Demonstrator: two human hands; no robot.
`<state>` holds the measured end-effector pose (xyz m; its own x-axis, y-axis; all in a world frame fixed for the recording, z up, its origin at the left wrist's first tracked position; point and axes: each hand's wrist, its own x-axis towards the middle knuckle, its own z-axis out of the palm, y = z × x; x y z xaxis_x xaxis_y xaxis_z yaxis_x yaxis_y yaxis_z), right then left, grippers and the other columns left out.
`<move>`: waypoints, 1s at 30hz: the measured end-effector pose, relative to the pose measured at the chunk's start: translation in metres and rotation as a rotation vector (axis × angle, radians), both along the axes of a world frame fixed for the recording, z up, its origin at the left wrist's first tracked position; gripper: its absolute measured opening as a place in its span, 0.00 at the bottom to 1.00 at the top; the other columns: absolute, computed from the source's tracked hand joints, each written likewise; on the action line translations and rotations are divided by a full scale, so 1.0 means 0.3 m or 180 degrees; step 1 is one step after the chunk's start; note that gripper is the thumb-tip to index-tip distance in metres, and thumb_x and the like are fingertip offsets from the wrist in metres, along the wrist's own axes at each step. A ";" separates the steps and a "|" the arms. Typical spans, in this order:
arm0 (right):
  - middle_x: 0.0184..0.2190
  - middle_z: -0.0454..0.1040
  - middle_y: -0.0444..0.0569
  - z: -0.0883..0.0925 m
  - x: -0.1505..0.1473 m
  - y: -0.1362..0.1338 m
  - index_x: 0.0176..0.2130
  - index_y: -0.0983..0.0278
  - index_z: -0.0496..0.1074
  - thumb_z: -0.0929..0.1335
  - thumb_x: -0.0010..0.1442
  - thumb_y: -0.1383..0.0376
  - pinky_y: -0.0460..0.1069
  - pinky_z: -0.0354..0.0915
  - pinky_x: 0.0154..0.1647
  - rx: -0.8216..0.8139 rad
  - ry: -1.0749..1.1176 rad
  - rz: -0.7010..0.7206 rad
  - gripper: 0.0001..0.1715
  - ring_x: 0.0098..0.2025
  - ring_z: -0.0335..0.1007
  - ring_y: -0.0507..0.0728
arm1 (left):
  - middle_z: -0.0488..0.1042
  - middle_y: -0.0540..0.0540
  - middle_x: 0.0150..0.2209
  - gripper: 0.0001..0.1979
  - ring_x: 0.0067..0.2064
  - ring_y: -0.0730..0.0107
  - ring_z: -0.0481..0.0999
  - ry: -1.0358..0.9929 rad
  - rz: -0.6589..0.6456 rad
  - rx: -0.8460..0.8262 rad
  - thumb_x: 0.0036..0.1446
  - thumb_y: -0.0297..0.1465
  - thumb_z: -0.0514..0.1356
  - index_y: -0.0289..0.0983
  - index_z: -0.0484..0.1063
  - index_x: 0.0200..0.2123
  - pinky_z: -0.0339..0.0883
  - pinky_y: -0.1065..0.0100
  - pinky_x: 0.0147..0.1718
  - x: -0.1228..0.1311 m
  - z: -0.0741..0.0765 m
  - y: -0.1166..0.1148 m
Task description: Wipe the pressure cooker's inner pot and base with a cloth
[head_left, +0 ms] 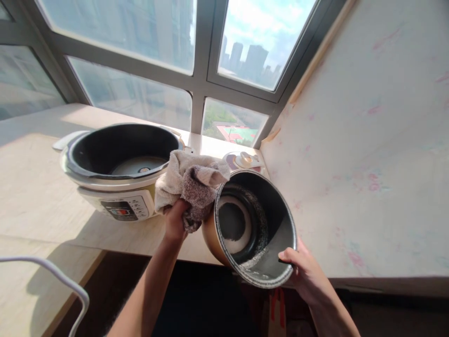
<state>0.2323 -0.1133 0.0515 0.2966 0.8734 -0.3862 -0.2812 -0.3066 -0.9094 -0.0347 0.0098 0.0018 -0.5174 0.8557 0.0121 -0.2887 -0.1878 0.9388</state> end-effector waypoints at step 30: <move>0.29 0.76 0.41 -0.020 0.023 0.192 0.41 0.61 0.72 0.76 0.37 0.67 0.45 0.69 0.26 -0.0230 -0.0105 0.0236 0.28 0.26 0.65 0.50 | 0.80 0.46 0.44 0.14 0.50 0.58 0.78 -0.0472 0.0509 -0.0500 0.44 0.34 0.69 0.39 0.76 0.37 0.66 0.52 0.60 0.144 -0.074 -0.055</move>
<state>0.2392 -0.0556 0.0456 0.2458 0.8637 -0.4401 -0.2257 -0.3905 -0.8925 0.0085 -0.0067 -0.0204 -0.6324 0.7483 -0.2004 -0.4036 -0.0974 0.9097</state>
